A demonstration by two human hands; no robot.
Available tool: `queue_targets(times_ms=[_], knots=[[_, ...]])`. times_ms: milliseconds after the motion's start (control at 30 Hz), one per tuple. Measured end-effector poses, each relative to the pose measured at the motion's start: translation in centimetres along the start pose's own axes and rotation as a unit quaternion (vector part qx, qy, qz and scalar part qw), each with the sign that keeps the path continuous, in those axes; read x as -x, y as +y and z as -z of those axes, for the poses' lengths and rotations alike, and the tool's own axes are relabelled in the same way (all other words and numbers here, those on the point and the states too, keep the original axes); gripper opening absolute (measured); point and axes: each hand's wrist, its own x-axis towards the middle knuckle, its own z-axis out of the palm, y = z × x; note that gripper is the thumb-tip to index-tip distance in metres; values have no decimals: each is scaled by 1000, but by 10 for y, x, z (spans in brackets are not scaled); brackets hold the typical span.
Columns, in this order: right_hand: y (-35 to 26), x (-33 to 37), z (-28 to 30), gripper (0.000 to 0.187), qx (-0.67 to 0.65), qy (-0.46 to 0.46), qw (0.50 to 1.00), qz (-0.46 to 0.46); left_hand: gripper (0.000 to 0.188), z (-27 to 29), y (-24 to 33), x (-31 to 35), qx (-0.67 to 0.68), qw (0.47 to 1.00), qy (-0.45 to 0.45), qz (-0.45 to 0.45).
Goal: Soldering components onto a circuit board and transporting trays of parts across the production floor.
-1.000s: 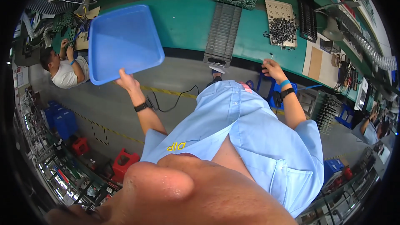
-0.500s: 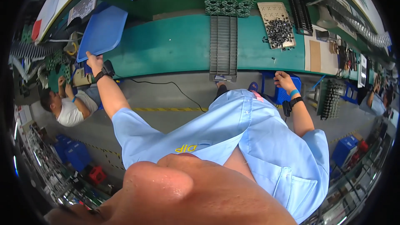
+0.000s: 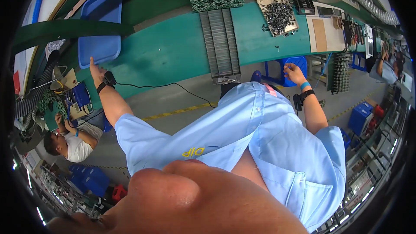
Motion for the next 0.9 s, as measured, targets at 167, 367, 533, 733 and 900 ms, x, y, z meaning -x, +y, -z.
queue_targets(times_ms=[167,367,533,733,900], knots=[[31,-5,-2,43,-2,21,1000,16,62,-45,-34,-11,-12,995,50,-86],[27,-55,16,47,113,50,985,123,43,-152,-167,93,-114,846,238,-463],[49,-54,29,46,113,48,987,104,45,-231,-252,316,-187,882,93,-423],[129,-72,66,44,89,51,989,109,33,-338,-343,492,-153,873,-348,-306],[210,-89,130,44,24,11,994,106,43,-452,-408,545,-382,691,-417,-450]])
